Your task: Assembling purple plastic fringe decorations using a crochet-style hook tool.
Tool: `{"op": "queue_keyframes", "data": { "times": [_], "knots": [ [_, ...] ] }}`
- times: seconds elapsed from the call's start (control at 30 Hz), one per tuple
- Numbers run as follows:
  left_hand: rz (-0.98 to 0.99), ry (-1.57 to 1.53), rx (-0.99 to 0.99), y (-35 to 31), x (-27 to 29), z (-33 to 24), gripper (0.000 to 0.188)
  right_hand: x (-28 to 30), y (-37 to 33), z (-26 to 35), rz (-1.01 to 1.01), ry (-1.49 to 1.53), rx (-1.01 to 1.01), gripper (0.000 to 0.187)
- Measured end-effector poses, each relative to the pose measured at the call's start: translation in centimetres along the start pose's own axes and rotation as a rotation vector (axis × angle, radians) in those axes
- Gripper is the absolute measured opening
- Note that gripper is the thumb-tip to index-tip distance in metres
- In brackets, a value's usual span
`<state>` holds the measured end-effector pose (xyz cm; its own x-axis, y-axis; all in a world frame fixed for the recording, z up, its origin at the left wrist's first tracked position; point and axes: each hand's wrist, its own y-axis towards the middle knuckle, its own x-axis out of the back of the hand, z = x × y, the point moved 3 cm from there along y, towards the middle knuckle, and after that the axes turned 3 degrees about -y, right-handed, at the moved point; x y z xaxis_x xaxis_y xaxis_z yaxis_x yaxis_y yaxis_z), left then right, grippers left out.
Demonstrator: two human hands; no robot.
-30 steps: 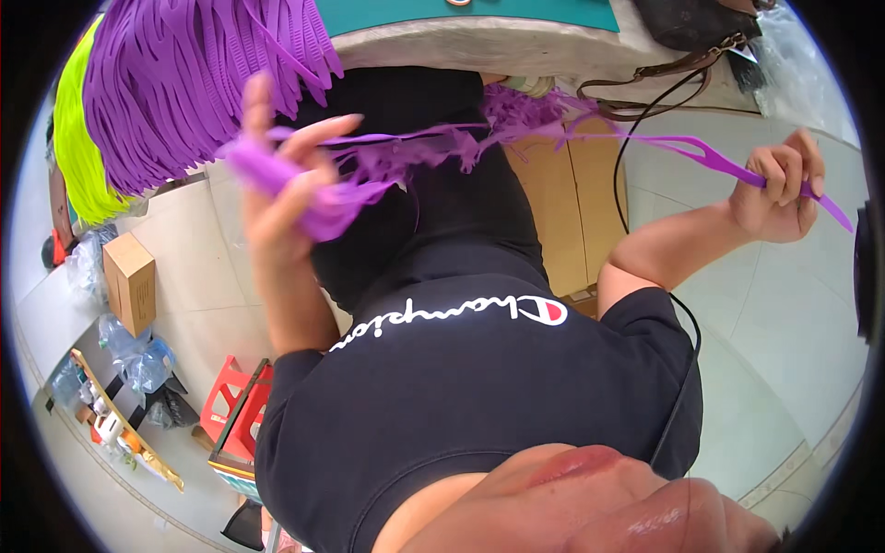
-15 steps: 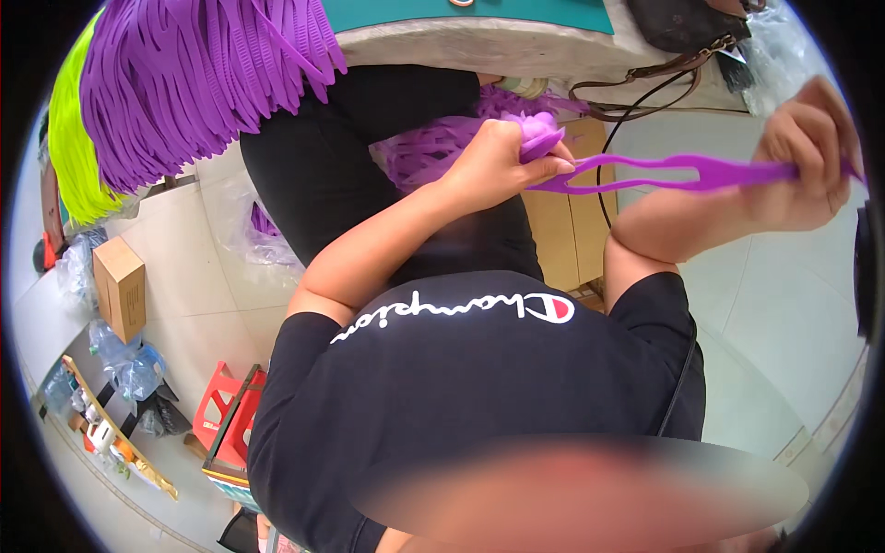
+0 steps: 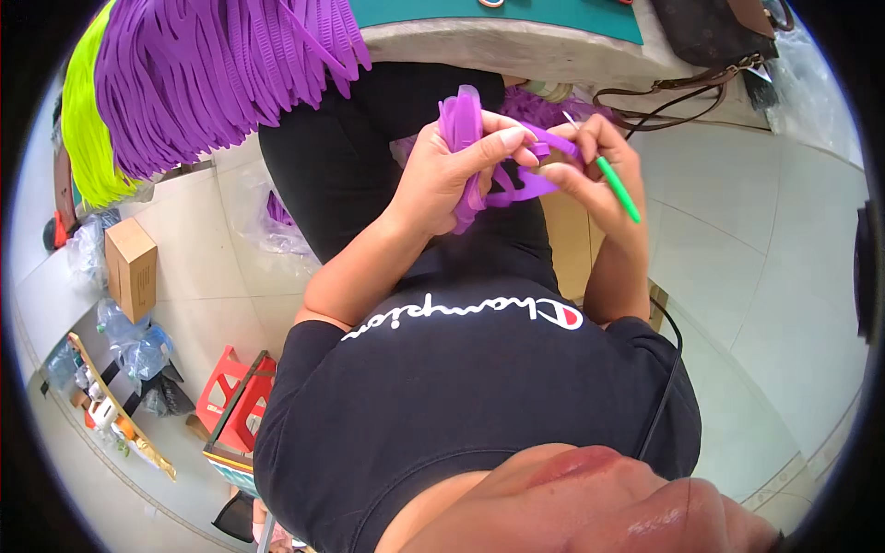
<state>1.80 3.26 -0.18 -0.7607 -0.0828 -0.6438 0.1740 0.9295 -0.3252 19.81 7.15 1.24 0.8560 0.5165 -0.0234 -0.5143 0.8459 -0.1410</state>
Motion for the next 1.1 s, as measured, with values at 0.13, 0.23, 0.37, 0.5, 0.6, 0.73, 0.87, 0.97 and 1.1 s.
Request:
{"op": "queue_keyframes", "data": {
  "times": [0.13, 0.23, 0.37, 0.5, 0.6, 0.73, 0.87, 0.97, 1.1],
  "knots": [
    [-0.013, 0.050, -0.016, 0.3, -0.1, 0.5, 0.018, -2.5, -0.2, -0.5, -0.186, 0.197, 0.015, 0.039],
    [0.001, 0.051, -0.039, 0.2, -0.9, 0.3, 0.017, -2.5, -0.4, -0.6, -0.346, 0.133, 0.173, 0.038],
    [-0.043, 0.154, -0.126, 0.1, -0.9, 0.2, 0.018, -1.7, -0.6, -1.6, -0.487, -0.035, 0.169, 0.035],
    [-0.019, 0.141, -0.145, 0.2, -1.2, 0.7, 0.017, -2.6, -0.6, -2.1, -0.274, 0.163, 0.166, 0.032],
    [-0.016, 0.162, -0.195, 0.3, -1.4, 0.9, 0.015, -2.8, -0.7, -2.6, -0.296, 0.382, 0.162, 0.034],
    [-0.025, 0.227, -0.168, 0.1, -1.6, 0.5, 0.016, -2.4, -0.8, -2.6, -0.400, 0.331, 0.182, 0.035],
    [-0.034, 0.243, -0.225, 0.2, -1.0, 0.7, 0.015, -2.4, -0.6, -2.7, -0.331, 0.332, 0.195, 0.036],
    [-0.051, 0.198, -0.250, 0.2, -0.7, 0.6, 0.014, -2.6, -0.4, -2.6, -0.291, 0.230, 0.254, 0.037],
    [-0.188, 0.266, -0.340, 0.0, 0.4, -0.6, 0.013, -2.5, -0.8, -2.5, -0.205, 0.115, 0.208, 0.037]
  ]
}}
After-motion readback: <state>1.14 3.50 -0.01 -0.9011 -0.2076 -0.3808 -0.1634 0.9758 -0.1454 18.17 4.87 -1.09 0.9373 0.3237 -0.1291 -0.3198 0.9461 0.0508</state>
